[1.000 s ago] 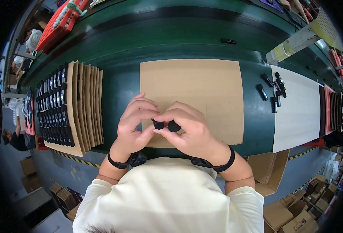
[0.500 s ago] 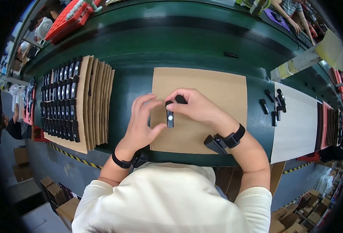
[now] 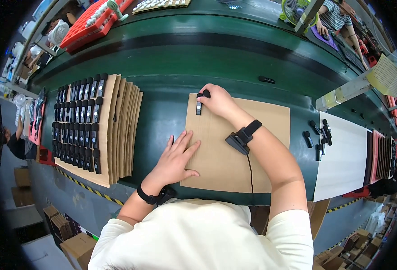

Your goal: The person picks up a microphone, turns it over, and places it onto a cardboard sheet, repeating this process to arrange them in rows.

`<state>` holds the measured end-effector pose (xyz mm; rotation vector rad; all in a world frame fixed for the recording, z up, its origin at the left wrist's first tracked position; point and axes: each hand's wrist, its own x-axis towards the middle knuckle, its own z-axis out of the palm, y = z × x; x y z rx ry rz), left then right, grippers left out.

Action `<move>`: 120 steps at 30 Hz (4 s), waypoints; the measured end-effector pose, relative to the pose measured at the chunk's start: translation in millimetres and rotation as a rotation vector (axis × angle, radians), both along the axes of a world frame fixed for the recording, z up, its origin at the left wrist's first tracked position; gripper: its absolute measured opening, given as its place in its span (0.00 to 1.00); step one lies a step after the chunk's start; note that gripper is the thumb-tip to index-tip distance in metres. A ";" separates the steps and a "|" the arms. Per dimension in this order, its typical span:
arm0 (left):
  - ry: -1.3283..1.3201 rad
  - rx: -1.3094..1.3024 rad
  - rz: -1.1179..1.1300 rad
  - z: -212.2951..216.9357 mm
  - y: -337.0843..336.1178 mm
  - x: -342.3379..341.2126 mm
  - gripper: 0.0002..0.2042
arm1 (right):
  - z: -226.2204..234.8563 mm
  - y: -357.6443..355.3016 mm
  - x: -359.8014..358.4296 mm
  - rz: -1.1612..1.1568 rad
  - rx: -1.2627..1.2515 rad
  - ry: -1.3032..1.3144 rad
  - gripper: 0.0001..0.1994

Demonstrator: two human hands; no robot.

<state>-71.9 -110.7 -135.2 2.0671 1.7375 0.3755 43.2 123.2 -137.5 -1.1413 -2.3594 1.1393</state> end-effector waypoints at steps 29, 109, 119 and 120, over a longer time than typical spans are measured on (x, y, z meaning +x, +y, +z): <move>-0.501 0.447 0.009 58.9 30.5 -4.5 0.18 | 71.0 -126.4 63.3 0.203 -0.081 0.397 0.33; -0.181 0.352 0.104 -3.3 128.2 -40.3 0.28 | -5.6 -52.5 47.4 0.065 0.595 0.181 0.11; -0.154 0.283 0.107 -19.4 134.7 -41.9 0.30 | -8.7 -47.8 50.2 0.129 0.430 0.100 0.22; -0.152 0.284 0.106 -18.8 135.3 -41.2 0.29 | -9.5 -45.7 50.0 0.127 0.432 0.101 0.22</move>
